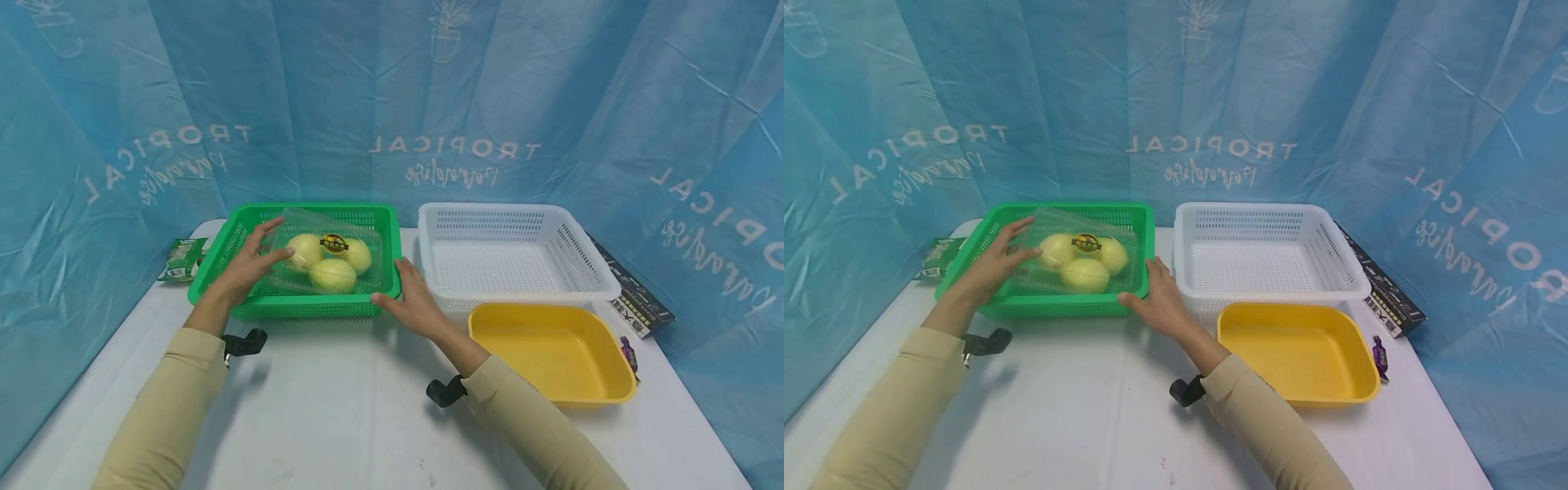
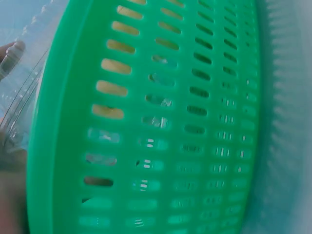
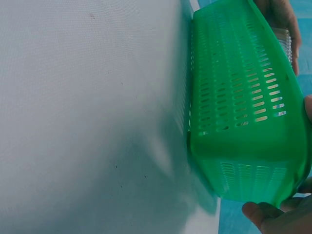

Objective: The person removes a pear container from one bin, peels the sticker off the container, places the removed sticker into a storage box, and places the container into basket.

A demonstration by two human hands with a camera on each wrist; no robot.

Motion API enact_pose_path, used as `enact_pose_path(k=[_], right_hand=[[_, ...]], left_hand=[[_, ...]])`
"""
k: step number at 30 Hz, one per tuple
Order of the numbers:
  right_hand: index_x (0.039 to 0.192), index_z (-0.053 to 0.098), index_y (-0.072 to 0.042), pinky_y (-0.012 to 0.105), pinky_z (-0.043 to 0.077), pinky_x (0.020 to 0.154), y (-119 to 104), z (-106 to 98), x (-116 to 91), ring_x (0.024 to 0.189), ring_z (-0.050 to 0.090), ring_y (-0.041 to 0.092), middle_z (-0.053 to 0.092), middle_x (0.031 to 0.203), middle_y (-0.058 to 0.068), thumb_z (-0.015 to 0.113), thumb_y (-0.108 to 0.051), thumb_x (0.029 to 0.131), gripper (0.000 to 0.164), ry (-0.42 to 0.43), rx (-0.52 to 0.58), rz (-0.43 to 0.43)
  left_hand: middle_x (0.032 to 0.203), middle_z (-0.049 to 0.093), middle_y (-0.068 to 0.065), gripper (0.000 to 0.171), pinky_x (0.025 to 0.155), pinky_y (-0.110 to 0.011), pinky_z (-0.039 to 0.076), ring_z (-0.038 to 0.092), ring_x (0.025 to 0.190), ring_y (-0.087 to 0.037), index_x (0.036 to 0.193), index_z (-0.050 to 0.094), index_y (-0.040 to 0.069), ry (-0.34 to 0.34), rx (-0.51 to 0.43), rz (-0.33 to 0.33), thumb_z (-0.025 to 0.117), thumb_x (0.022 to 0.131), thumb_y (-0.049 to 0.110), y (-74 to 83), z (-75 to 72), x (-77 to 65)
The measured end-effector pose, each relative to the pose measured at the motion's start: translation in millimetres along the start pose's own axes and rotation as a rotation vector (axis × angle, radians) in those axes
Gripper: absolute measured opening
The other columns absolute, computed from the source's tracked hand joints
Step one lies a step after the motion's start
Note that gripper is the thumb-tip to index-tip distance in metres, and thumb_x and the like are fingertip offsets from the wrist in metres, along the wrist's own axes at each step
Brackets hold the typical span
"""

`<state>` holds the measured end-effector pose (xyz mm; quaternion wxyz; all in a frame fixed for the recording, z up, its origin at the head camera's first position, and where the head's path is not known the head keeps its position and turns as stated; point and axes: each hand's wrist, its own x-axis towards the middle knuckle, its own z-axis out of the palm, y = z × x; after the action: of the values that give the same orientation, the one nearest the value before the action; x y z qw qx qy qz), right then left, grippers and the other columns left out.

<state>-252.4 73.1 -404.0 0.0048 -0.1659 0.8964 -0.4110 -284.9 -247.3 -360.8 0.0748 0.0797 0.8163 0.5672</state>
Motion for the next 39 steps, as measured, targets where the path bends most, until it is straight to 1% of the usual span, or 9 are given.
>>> enact_pose_path(k=[4, 11, 17, 19, 25, 29, 34, 37, 39], right_hand=[[0.151, 0.017, -0.006, 0.051, 0.024, 0.116, 0, 0, 0, 0.146, 0.018, 0.031, 0.013, 0.158, 0.016, 0.062, -0.047, 0.087, 0.088, 0.001, -0.004, -0.005], [0.151, 0.016, -0.006, 0.051, 0.024, 0.116, -1, -1, -1, 0.146, 0.017, 0.03, 0.013, 0.158, 0.015, 0.062, -0.047, 0.087, 0.089, -0.002, -0.008, -0.006], [0.151, 0.016, -0.005, 0.051, 0.025, 0.116, -2, -1, -1, 0.146, 0.018, 0.031, 0.013, 0.158, 0.016, 0.062, -0.047, 0.087, 0.089, -0.003, -0.001, -0.01], [0.151, 0.016, -0.005, 0.051, 0.025, 0.115, -2, -1, -2, 0.146, 0.018, 0.032, 0.013, 0.158, 0.016, 0.062, -0.047, 0.087, 0.089, -0.001, -0.002, -0.013], [0.151, 0.016, -0.005, 0.052, 0.025, 0.115, 0, 0, -1, 0.146, 0.018, 0.032, 0.013, 0.158, 0.016, 0.061, -0.047, 0.087, 0.089, 0.0, 0.002, -0.017], [0.151, 0.015, -0.005, 0.052, 0.025, 0.115, 1, 0, 0, 0.146, 0.018, 0.032, 0.013, 0.158, 0.017, 0.062, -0.047, 0.087, 0.089, -0.002, 0.012, -0.019], [0.151, 0.015, -0.005, 0.052, 0.024, 0.116, 0, 0, -1, 0.146, 0.016, 0.031, 0.012, 0.158, 0.016, 0.061, -0.046, 0.088, 0.089, -0.008, 0.018, -0.018], [0.151, 0.014, -0.006, 0.052, 0.024, 0.116, 0, -1, -2, 0.146, 0.016, 0.031, 0.011, 0.159, 0.015, 0.061, -0.046, 0.088, 0.088, -0.014, 0.019, -0.016], [0.151, 0.014, -0.006, 0.052, 0.024, 0.116, -1, -2, -2, 0.146, 0.016, 0.031, 0.011, 0.159, 0.015, 0.061, -0.046, 0.088, 0.088, -0.017, 0.022, -0.015]], left_hand=[[0.16, -0.011, -0.001, 0.074, 0.106, -0.07, 0.019, -0.006, 0.147, -0.039, 0.151, 0.01, 0.035, 0.022, -0.021, -0.001, 0.057, 0.093, 0.035, -0.2, 2.9, 2.2], [0.16, -0.009, 0.003, 0.067, 0.107, -0.069, 0.021, -0.003, 0.148, -0.035, 0.149, 0.02, 0.036, 0.103, -0.053, 0.0, 0.056, 0.094, 0.025, 6.6, 11.4, 1.7], [0.16, -0.009, 0.004, 0.067, 0.108, -0.069, 0.02, -0.004, 0.148, -0.031, 0.149, 0.023, 0.033, 0.174, -0.121, 0.004, 0.054, 0.093, 0.013, 11.4, 19.3, 0.2], [0.16, -0.009, 0.005, 0.067, 0.108, -0.069, 0.02, -0.005, 0.148, -0.031, 0.148, 0.025, 0.033, 0.196, -0.142, -0.004, 0.054, 0.092, 0.011, 13.5, 21.7, -0.1], [0.16, -0.01, 0.003, 0.067, 0.108, -0.069, 0.019, -0.006, 0.148, -0.032, 0.147, 0.03, 0.034, 0.238, -0.174, 0.003, 0.053, 0.09, 0.007, 20.6, 27.3, -3.3], [0.16, -0.007, 0.004, 0.065, 0.108, -0.069, 0.019, -0.004, 0.148, -0.03, 0.146, 0.032, 0.032, 0.259, -0.183, 0.02, 0.053, 0.09, 0.006, 25.0, 27.5, -7.9], [0.16, -0.005, 0.009, 0.063, 0.109, -0.068, 0.019, -0.004, 0.149, -0.026, 0.144, 0.035, 0.034, 0.291, -0.187, 0.014, 0.053, 0.09, 0.007, 31.0, 23.5, -14.7], [0.16, -0.003, 0.011, 0.062, 0.111, -0.066, 0.018, -0.004, 0.149, -0.024, 0.144, 0.035, 0.034, 0.301, -0.215, 0.019, 0.054, 0.091, 0.007, 35.1, 19.3, -20.3], [0.16, -0.004, 0.013, 0.063, 0.111, -0.065, 0.018, -0.005, 0.149, -0.024, 0.144, 0.035, 0.034, 0.304, -0.244, 0.038, 0.053, 0.091, 0.006, 37.5, 16.2, -24.9]])
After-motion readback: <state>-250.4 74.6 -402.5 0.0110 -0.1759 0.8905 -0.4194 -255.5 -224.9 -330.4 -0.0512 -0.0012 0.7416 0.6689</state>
